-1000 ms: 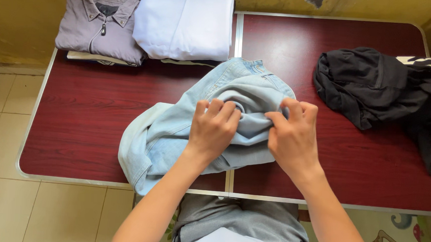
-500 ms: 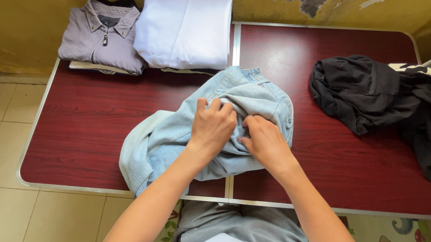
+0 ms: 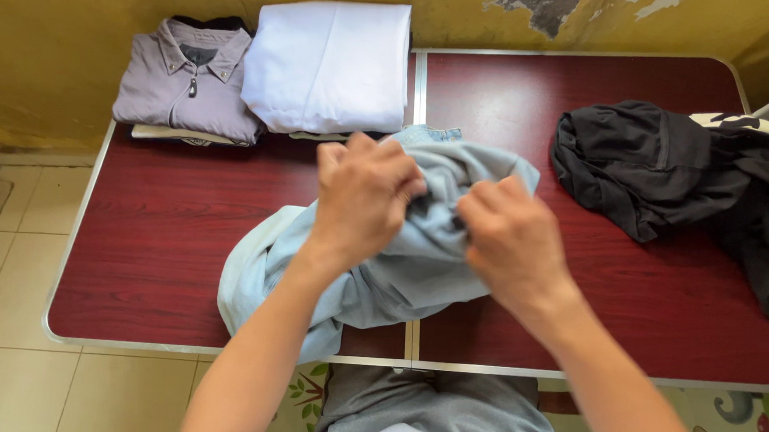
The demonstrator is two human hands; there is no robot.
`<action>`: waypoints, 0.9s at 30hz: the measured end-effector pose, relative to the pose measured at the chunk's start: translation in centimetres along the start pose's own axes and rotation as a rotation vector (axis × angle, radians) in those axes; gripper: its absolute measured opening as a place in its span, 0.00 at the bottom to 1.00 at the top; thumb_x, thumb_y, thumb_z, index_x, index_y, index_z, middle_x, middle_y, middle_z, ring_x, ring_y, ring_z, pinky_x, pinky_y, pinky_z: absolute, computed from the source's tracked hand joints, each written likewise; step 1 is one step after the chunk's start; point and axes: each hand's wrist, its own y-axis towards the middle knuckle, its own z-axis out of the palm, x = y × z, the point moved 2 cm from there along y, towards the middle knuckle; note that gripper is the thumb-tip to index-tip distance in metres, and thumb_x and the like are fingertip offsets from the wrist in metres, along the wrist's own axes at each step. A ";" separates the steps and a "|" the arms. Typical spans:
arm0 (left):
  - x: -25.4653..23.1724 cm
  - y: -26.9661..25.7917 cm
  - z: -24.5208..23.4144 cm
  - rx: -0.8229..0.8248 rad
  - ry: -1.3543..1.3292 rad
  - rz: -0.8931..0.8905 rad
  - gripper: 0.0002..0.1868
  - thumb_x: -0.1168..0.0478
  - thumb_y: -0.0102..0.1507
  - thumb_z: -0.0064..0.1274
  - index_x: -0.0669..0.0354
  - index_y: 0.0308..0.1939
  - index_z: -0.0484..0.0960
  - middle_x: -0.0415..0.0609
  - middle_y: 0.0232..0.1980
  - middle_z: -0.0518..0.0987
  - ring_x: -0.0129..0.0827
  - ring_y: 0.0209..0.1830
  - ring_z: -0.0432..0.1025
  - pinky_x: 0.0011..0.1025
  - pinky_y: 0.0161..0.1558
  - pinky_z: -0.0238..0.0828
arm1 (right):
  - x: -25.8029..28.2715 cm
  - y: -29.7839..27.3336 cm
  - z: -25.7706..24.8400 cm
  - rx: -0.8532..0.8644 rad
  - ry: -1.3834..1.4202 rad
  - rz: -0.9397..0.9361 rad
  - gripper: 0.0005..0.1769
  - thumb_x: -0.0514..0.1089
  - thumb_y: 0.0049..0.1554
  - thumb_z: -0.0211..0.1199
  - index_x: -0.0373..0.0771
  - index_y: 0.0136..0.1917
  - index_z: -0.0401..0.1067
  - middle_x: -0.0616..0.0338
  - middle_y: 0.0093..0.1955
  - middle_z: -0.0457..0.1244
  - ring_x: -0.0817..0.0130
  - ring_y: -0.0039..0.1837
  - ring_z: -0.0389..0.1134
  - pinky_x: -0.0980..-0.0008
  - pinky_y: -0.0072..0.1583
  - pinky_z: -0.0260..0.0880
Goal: The person aligns the legs of a pair of jeans, smooths the fabric flat on a table, and folds them into a compact rectangle.
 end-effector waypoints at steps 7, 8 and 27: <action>2.7 0.5 -2.0 -0.133 -0.369 -0.143 0.05 0.62 0.65 0.60 0.57 0.35 0.82 0.42 0.38 0.77 0.37 0.43 0.69 0.36 0.50 0.59 | -2.6 0.2 -6.8 -0.198 -0.013 -0.018 0.15 0.22 0.46 0.59 0.34 0.46 0.72 0.56 0.48 0.66 0.52 0.53 0.64 0.59 0.55 0.68; 3.4 0.1 -1.2 -0.132 -0.511 -0.164 0.05 0.62 0.65 0.59 0.58 0.37 0.81 0.43 0.39 0.75 0.37 0.43 0.68 0.34 0.49 0.62 | -2.8 -0.1 -6.6 -0.200 0.006 -0.011 0.15 0.22 0.46 0.59 0.34 0.46 0.72 0.55 0.47 0.66 0.52 0.53 0.64 0.59 0.55 0.68; 0.1 -4.4 5.4 0.078 0.381 0.211 0.05 0.62 0.58 0.61 0.53 0.35 0.80 0.43 0.41 0.75 0.38 0.46 0.69 0.41 0.51 0.61 | 2.9 -2.5 3.6 0.006 0.069 0.222 0.17 0.44 0.45 0.73 0.39 0.48 0.77 0.58 0.43 0.65 0.55 0.50 0.63 0.56 0.51 0.61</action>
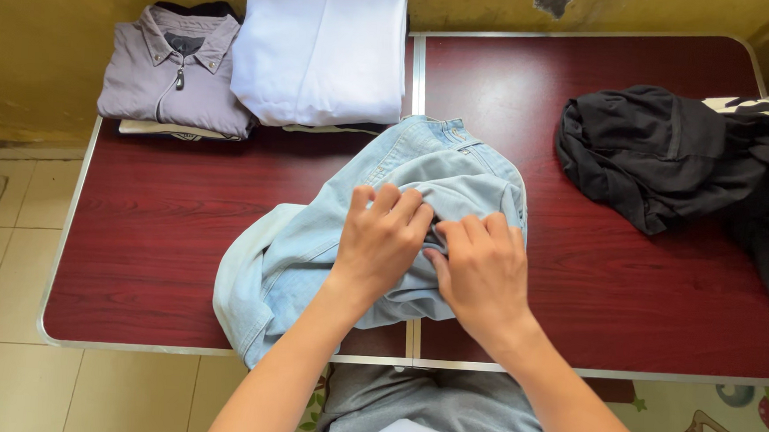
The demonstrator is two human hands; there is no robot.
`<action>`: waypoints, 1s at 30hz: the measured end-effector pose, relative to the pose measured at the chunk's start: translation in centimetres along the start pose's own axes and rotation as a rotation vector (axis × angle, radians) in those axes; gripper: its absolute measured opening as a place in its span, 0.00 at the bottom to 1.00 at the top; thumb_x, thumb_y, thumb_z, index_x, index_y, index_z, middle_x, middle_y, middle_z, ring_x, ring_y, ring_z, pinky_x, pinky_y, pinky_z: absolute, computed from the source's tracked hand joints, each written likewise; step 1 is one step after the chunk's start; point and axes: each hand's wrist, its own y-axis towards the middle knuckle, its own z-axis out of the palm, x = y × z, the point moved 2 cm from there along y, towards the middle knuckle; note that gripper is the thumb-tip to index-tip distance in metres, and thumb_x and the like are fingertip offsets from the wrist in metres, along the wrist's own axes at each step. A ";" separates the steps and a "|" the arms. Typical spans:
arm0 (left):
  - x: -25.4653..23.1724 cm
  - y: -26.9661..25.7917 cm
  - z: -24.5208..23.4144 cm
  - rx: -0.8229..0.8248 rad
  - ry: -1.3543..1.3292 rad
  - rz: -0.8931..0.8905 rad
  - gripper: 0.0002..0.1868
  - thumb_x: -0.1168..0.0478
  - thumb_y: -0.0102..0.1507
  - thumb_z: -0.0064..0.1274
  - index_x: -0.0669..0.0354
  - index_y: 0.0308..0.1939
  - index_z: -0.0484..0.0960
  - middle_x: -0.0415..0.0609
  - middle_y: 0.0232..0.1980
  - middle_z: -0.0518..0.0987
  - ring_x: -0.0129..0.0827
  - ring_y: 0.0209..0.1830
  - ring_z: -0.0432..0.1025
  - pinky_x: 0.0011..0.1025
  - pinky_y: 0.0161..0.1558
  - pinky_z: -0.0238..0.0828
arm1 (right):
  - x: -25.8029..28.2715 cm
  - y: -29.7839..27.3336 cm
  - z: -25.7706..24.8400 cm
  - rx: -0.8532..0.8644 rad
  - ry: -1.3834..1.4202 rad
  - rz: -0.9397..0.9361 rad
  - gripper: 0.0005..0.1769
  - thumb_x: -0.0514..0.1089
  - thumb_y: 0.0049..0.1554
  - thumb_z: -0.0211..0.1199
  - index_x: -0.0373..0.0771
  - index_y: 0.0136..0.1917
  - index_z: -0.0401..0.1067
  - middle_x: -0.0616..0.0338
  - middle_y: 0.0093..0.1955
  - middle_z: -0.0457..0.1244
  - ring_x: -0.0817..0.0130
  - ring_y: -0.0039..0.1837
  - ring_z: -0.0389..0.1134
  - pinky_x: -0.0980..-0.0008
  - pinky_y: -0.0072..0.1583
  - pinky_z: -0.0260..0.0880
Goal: The person aligns the legs of a pair of jeans, smooths the fabric flat on a table, and folds them into a compact rectangle.
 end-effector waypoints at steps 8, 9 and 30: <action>4.4 1.7 -2.0 -0.241 -0.326 -0.304 0.04 0.64 0.59 0.62 0.55 0.36 0.82 0.44 0.37 0.77 0.42 0.43 0.69 0.41 0.46 0.59 | -1.9 -1.7 -1.9 -0.171 -0.026 -0.191 0.11 0.32 0.45 0.67 0.42 0.42 0.75 0.65 0.47 0.68 0.60 0.56 0.66 0.57 0.57 0.59; 5.1 1.7 -2.3 -0.276 -0.366 -0.365 0.04 0.65 0.60 0.62 0.56 0.36 0.82 0.45 0.37 0.77 0.43 0.43 0.70 0.40 0.46 0.59 | -2.4 -1.8 -2.7 -0.191 -0.030 -0.228 0.12 0.31 0.44 0.66 0.40 0.42 0.75 0.63 0.48 0.68 0.59 0.56 0.66 0.56 0.58 0.59; 0.3 -1.1 -1.1 -0.175 -0.397 -0.416 0.10 0.61 0.57 0.64 0.60 0.33 0.78 0.52 0.34 0.76 0.48 0.39 0.71 0.42 0.41 0.67 | -2.2 2.4 -0.1 -0.015 0.046 -0.151 0.19 0.37 0.43 0.69 0.35 0.49 0.74 0.47 0.47 0.67 0.50 0.50 0.67 0.56 0.50 0.66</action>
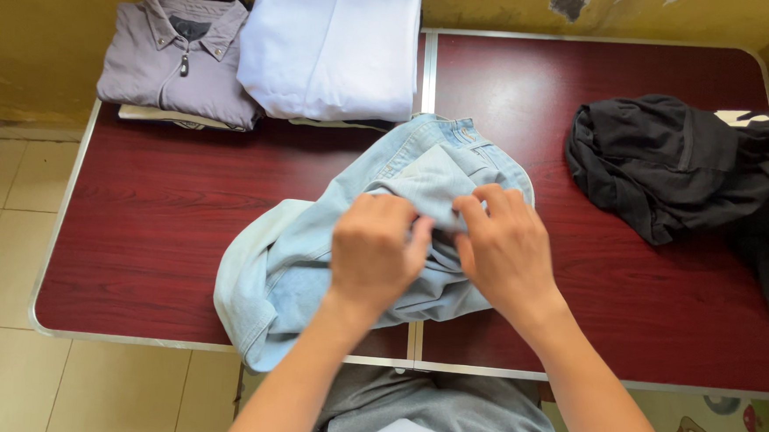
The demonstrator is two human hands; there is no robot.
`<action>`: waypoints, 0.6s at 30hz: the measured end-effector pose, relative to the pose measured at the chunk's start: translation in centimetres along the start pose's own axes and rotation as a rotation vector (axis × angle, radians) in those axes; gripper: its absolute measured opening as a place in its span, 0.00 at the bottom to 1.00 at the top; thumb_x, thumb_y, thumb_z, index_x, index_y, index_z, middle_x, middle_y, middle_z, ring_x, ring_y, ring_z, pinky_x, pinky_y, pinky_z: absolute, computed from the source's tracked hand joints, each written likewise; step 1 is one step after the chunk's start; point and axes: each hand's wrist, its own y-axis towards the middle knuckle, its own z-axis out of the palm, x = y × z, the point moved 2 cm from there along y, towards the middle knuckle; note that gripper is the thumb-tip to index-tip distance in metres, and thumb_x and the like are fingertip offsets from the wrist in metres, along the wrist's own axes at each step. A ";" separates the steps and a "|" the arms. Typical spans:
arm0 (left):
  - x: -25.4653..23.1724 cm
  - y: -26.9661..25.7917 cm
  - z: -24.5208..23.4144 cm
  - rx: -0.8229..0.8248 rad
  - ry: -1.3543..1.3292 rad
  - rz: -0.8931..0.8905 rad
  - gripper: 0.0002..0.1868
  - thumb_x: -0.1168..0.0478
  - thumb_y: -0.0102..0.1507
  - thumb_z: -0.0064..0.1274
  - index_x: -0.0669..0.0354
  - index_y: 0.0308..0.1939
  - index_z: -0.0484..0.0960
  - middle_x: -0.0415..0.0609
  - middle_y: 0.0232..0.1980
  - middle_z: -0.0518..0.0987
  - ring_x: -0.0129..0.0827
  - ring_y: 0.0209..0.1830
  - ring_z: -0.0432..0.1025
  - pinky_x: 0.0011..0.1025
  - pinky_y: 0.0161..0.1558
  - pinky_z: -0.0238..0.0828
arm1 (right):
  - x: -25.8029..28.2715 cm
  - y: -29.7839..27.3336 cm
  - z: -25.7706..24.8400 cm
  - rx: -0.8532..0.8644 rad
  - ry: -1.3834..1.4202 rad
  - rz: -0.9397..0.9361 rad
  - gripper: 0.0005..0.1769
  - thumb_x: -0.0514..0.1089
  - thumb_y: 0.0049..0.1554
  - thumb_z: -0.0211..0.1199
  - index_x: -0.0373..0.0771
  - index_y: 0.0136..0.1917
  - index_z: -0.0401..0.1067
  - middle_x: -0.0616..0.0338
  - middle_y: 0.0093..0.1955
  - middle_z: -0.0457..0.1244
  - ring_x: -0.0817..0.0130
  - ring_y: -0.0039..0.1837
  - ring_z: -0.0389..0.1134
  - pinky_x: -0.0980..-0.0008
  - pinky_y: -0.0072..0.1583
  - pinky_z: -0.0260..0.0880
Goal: The person aligns the legs of a pair of jeans, smooths the fabric flat on a table, and folds them into a compact rectangle.
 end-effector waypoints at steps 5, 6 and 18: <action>-1.0 0.5 1.5 0.126 0.332 0.123 0.07 0.63 0.52 0.62 0.56 0.26 0.78 0.47 0.31 0.76 0.44 0.37 0.70 0.40 0.38 0.66 | -2.6 0.6 2.5 0.050 0.450 0.460 0.07 0.37 0.58 0.62 0.32 0.49 0.71 0.49 0.39 0.66 0.56 0.41 0.69 0.60 0.45 0.67; -0.9 0.6 1.7 0.142 0.386 0.135 0.06 0.65 0.54 0.61 0.54 0.26 0.78 0.45 0.31 0.76 0.42 0.37 0.70 0.38 0.39 0.66 | -3.1 0.7 2.8 0.080 0.520 0.600 0.07 0.38 0.59 0.61 0.32 0.49 0.71 0.50 0.36 0.66 0.60 0.37 0.69 0.61 0.42 0.67; 4.2 -0.8 -0.7 -0.078 -1.160 -0.416 0.04 0.70 0.69 0.52 0.66 0.44 0.82 0.49 0.52 0.83 0.23 0.48 0.74 0.23 0.52 0.71 | -8.8 2.2 -1.1 -0.408 0.474 0.407 0.09 0.37 0.73 0.54 0.33 0.48 0.65 0.61 0.43 0.61 0.72 0.45 0.60 0.70 0.49 0.64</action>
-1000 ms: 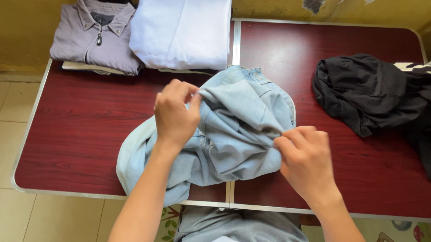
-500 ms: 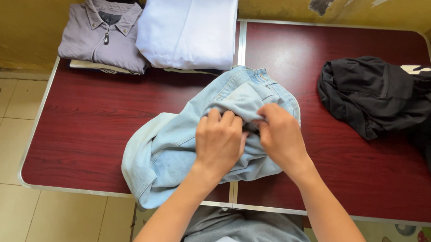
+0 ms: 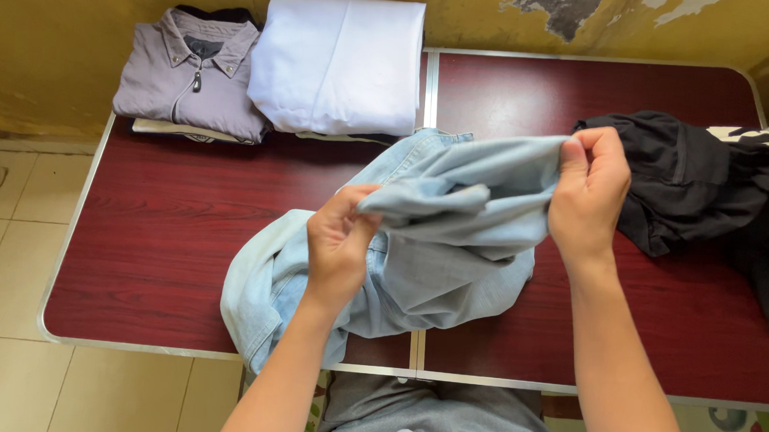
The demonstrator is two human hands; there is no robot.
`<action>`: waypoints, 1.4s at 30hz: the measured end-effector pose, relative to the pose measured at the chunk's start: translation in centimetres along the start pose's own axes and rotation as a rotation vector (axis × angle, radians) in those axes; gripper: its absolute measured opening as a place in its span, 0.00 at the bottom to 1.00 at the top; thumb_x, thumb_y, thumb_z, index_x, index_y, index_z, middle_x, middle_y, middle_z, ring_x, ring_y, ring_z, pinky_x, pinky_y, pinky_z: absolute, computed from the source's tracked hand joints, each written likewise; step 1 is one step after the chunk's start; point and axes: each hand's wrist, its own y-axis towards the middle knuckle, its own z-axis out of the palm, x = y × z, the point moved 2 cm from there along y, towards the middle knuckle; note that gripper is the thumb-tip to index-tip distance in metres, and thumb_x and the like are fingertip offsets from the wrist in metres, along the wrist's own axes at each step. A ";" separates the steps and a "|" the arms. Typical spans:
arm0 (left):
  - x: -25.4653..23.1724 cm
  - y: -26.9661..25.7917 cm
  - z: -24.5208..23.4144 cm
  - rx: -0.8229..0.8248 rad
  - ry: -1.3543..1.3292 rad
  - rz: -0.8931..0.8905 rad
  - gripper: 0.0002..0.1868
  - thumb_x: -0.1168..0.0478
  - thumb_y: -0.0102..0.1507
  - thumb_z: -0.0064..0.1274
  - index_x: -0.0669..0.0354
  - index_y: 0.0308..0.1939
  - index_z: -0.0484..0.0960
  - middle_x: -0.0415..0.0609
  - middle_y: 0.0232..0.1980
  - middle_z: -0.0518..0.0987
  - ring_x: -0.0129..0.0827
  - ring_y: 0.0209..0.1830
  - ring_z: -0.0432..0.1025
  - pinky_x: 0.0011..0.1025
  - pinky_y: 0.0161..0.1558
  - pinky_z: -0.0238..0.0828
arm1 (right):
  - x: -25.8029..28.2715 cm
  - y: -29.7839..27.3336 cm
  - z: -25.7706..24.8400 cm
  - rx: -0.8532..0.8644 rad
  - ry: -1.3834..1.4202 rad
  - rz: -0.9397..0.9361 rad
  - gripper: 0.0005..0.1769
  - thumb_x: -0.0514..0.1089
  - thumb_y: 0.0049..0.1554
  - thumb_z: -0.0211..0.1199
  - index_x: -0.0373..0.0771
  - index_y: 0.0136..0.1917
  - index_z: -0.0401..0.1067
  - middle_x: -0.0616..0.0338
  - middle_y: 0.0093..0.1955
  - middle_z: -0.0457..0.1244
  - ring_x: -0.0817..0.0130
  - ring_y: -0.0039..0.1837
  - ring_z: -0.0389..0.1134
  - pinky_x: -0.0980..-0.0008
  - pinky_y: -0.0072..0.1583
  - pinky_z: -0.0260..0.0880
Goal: The person aligns the legs of a pair of jeans, smooths the fabric flat on a table, and folds them into a compact rectangle.
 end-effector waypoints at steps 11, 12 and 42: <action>-2.1 -2.0 1.4 0.117 1.042 0.382 0.29 0.68 0.47 0.58 0.67 0.54 0.79 0.61 0.54 0.78 0.53 0.56 0.71 0.46 0.58 0.63 | -0.4 -6.1 4.1 0.272 -0.015 0.233 0.14 0.47 0.65 0.59 0.32 0.49 0.70 0.54 0.35 0.67 0.71 0.38 0.66 0.67 0.42 0.66; -2.7 -2.1 2.1 0.138 1.135 0.522 0.28 0.66 0.46 0.61 0.68 0.52 0.82 0.62 0.55 0.76 0.57 0.58 0.69 0.50 0.59 0.59 | -0.4 -6.3 4.2 0.286 0.004 0.245 0.15 0.48 0.64 0.59 0.32 0.49 0.71 0.54 0.35 0.67 0.72 0.38 0.66 0.68 0.42 0.66; -2.5 0.2 -6.1 0.180 1.310 -0.058 0.18 0.69 0.43 0.61 0.55 0.38 0.85 0.49 0.59 0.76 0.46 0.58 0.68 0.41 0.57 0.63 | -1.8 -2.0 2.0 0.108 -0.574 -0.341 0.12 0.28 0.60 0.59 0.34 0.57 0.72 0.51 0.62 0.65 0.50 0.68 0.60 0.54 0.70 0.62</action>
